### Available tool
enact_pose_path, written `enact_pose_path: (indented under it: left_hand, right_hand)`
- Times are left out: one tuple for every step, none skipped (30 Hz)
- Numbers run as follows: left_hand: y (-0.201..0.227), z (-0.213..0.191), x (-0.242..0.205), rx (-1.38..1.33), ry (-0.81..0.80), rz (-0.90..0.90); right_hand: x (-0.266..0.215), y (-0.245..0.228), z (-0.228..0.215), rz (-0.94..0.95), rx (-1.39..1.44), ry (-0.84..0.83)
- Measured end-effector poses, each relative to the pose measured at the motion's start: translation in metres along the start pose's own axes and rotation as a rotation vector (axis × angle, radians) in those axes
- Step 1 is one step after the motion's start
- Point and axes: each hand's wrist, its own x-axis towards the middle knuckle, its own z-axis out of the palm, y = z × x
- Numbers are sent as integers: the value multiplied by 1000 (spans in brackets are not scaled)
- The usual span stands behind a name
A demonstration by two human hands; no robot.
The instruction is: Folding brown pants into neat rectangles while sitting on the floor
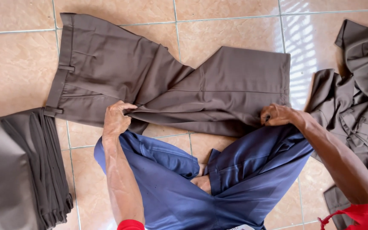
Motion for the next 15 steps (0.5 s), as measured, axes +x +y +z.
enact_pose_path:
  left_hand:
    - [1, -1, 0, 22, 9, -3]
    - [3, -1, 2, 44, 10, 0]
    - [0, 1, 2, 39, 5, 2]
    - [-2, 2, 2, 44, 6, -9]
    - [-4, 2, 3, 50, 6, -20]
    - [-6, 2, 3, 47, 3, -13]
    - [-8, 1, 4, 61, 0, -18]
    - [-11, 1, 3, 72, -3, -27]
    - [-9, 2, 2, 67, -5, -24]
    - [-8, 2, 1, 48, 20, -16]
    - [-8, 2, 0, 30, 44, -8]
    - [-4, 2, -1, 29, 40, -8]
    - [-1, 1, -1, 46, 58, 5]
    - [2, -1, -3, 63, 78, 15]
    - [0, 0, -3, 64, 76, 14]
  right_hand:
    - [-5, -5, 0, 81, 148, -149]
    - [-14, -9, 2, 169, 303, -294]
    - [-16, -19, -10, 177, 304, -296]
    - [-19, -29, -19, 338, 285, -333]
    - [-23, -39, -28, 498, 265, -368]
    - [0, 50, 35, 504, 269, -364]
    - [27, 122, 87, 452, 3, -91]
    - [72, 172, 130, 392, -266, 178]
    - [67, 162, 121, 398, -268, 177]
    - [62, 151, 114, 412, -365, 279]
    - [57, 141, 107, 425, -462, 381]
    - [51, 126, 101, 428, -461, 378]
    - [45, 111, 95, 365, -514, 432]
    - [41, 96, 89, 298, -567, 486]
    - [31, 84, 76, 298, -565, 484]
